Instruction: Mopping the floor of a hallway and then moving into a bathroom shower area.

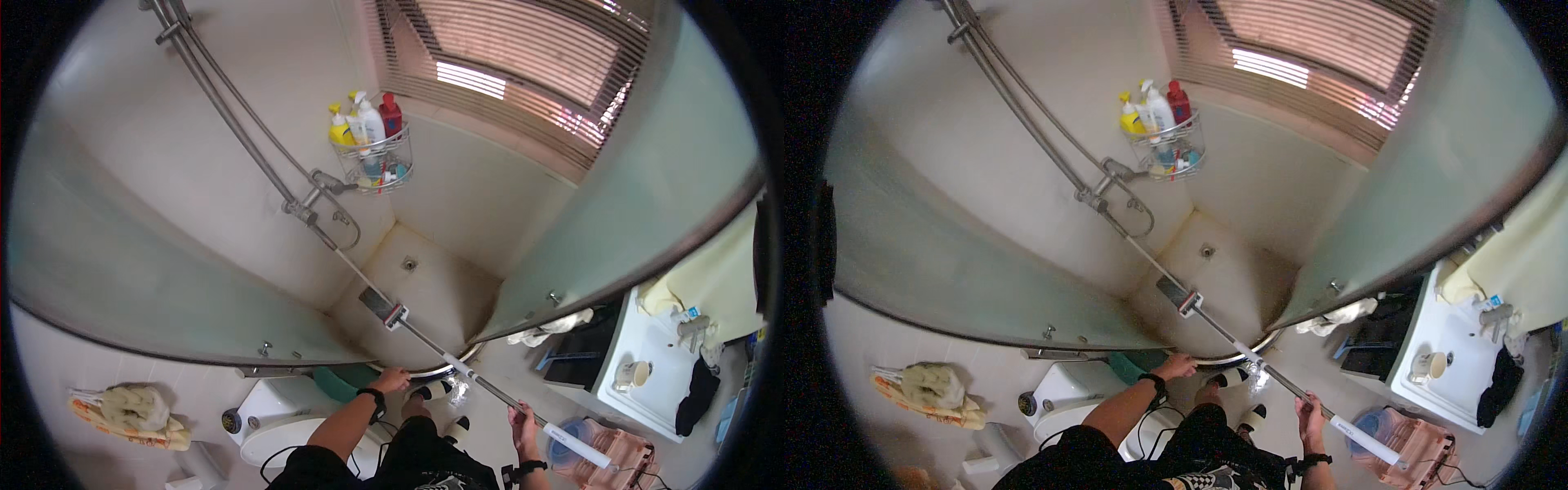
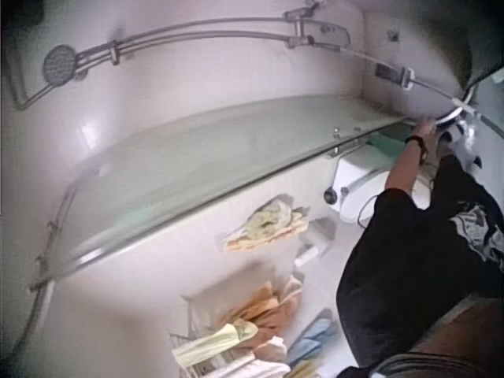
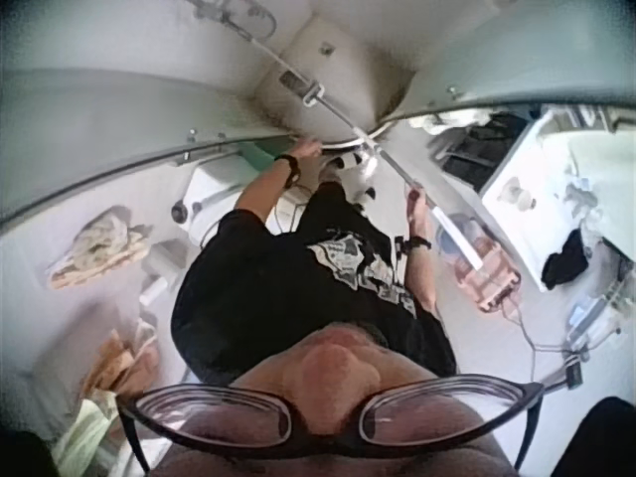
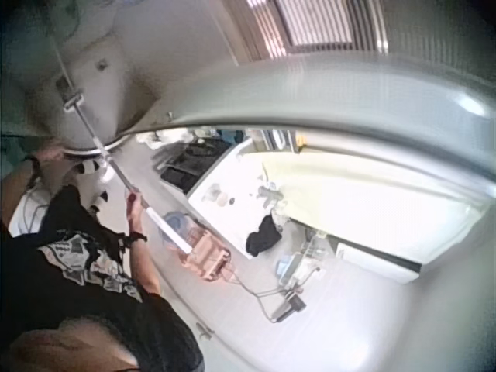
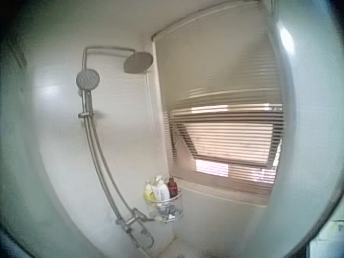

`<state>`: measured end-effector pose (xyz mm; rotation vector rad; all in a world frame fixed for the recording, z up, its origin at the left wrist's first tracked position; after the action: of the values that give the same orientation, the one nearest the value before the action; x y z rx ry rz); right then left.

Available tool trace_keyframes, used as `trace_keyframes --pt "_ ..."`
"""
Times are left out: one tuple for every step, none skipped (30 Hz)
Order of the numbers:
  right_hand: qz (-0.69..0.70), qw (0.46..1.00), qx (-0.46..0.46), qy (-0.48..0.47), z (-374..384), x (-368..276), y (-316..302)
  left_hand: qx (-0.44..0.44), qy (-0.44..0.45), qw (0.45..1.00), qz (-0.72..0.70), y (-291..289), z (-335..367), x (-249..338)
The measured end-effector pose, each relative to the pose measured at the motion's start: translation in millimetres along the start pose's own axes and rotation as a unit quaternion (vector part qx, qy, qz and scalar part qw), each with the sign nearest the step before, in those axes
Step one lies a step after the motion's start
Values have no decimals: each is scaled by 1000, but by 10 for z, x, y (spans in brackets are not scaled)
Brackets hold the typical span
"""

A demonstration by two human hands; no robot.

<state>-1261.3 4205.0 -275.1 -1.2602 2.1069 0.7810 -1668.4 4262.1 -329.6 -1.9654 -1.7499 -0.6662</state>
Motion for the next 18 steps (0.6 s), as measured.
trace_keyframes --pt "16 1000 3 2 49 -28 187 3 -6 1000 -7 -85 76 6" --pt "-4 1000 0 5 88 -43 348 -16 -9 999 51 -128 147 11" --pt "-9 1000 3 11 106 -77 458 -40 -12 993 110 -147 218 17" --pt "-15 1000 0 -3 125 -168 544 -33 -15 998 57 -135 132 205" --pt "-20 1000 -3 -18 129 -255 616 -41 -19 997 57 -132 261 137" --pt "-7 1000 22 -8 124 -307 666 -40 -29 997 58 -181 344 109" --pt "-9 1000 25 -7 114 -348 690 -40 -39 997 59 -221 409 67" --pt "-3 999 34 -7 103 -393 678 -42 -41 997 58 -259 464 29" --pt "3 999 46 -8 61 -441 647 -43 -45 996 67 -283 484 64" --pt "2 998 55 -4 -52 -538 660 -43 -49 995 75 -305 499 93" --pt "-7 997 76 4 -43 -497 492 -50 -52 995 76 -324 581 57" --pt "-23 997 80 -4 -115 -560 453 -54 -56 994 81 -395 660 3" --pt "-39 995 90 -12 -228 -638 389 -65 -62 992 88 -383 686 27" --pt "-42 995 90 -27 -346 -726 364 -53 -57 990 119 -409 723 73" --pt "-59 992 109 -16 -445 -732 197 -60 -57 989 121 -407 765 45" --pt "-48 992 113 -20 -538 -748 143 -46 -57 993 97 -523 858 -70" --pt "-36 992 119 -23 -633 -782 126 -33 -56 995 73 -634 985 -199" --pt "-44 989 140 -16 -760 -837 140 -23 -84 994 72 -738 1121 -384"
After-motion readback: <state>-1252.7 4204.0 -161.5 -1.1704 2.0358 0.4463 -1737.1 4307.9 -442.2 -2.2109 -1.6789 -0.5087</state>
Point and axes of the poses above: each hand's wrist, its own z-axis towards the middle knuckle, its own y-axis out of the palm, x = y × z, the point moved 9 cm from there along z, towards the middle knuckle, and after that the axes turned 13 degrees about -z, right-handed, at the moved point
